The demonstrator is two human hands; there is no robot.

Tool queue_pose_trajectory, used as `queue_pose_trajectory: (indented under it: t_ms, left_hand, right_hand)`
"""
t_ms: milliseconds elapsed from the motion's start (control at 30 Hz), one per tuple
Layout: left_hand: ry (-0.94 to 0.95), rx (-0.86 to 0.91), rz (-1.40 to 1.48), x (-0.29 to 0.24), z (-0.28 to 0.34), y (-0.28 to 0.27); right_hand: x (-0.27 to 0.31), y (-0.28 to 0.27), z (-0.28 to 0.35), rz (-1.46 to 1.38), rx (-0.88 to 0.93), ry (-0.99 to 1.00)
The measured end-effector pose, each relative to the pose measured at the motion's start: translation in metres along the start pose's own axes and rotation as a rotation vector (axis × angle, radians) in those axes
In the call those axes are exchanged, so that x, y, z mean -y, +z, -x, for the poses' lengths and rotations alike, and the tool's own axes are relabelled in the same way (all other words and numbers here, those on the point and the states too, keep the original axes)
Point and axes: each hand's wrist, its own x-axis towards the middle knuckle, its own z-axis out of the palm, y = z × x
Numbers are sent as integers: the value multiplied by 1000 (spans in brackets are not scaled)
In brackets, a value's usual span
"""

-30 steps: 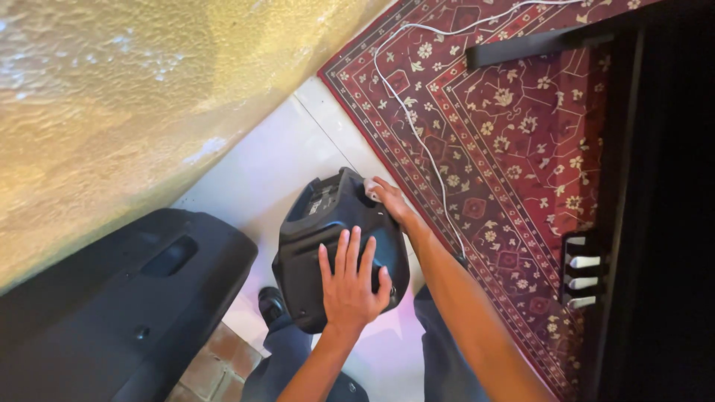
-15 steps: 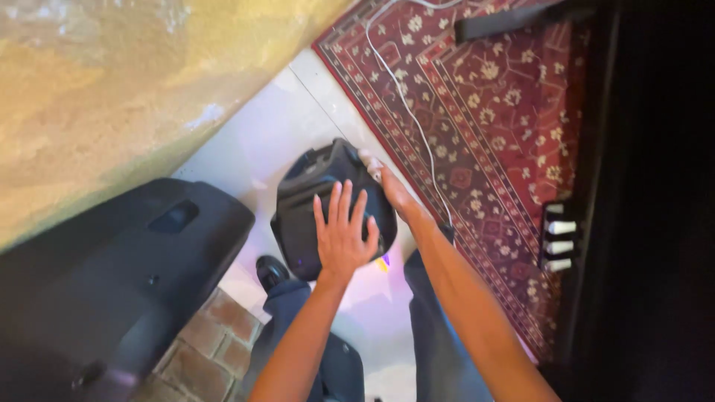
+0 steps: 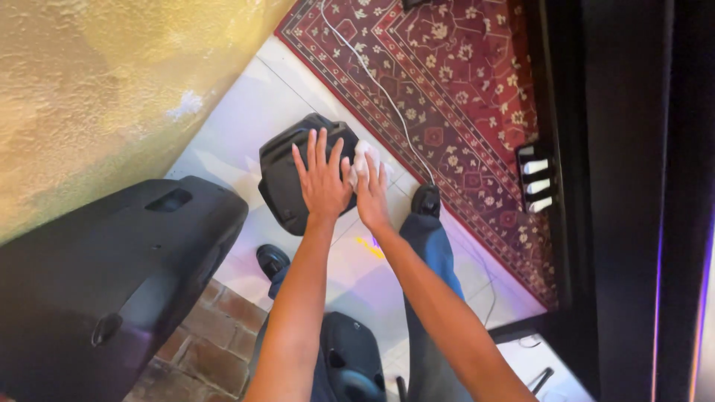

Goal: Cleaning a large speaker with a cloth and then moving it to a different position.

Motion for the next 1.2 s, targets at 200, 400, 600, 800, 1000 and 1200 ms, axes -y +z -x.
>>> queue_pose_trajectory:
  t_ms: [200,400,600,800,1000,1200]
  left_hand:
    - [188,154,-49,3,3,-14]
    - [289,137,-86,12,6,-4]
    - [292,35,-83,3,3,-9]
    - [259,53,-71,-6,10,-10]
    - [247,62,-75,-6,4,-11]
    - [238,65,-74,-3,4,-11]
  right_hand:
    - [7,18,19,-256,-147,272]
    - [7,35,13,-551,-270,309]
    - [-51,46,-31,-903,-232,228]
    - [-74,26,-59,-1237,21,611]
    - [-88,29,-83,-1312,209,664]
    - [-156,58,-121,-1416,366,668]
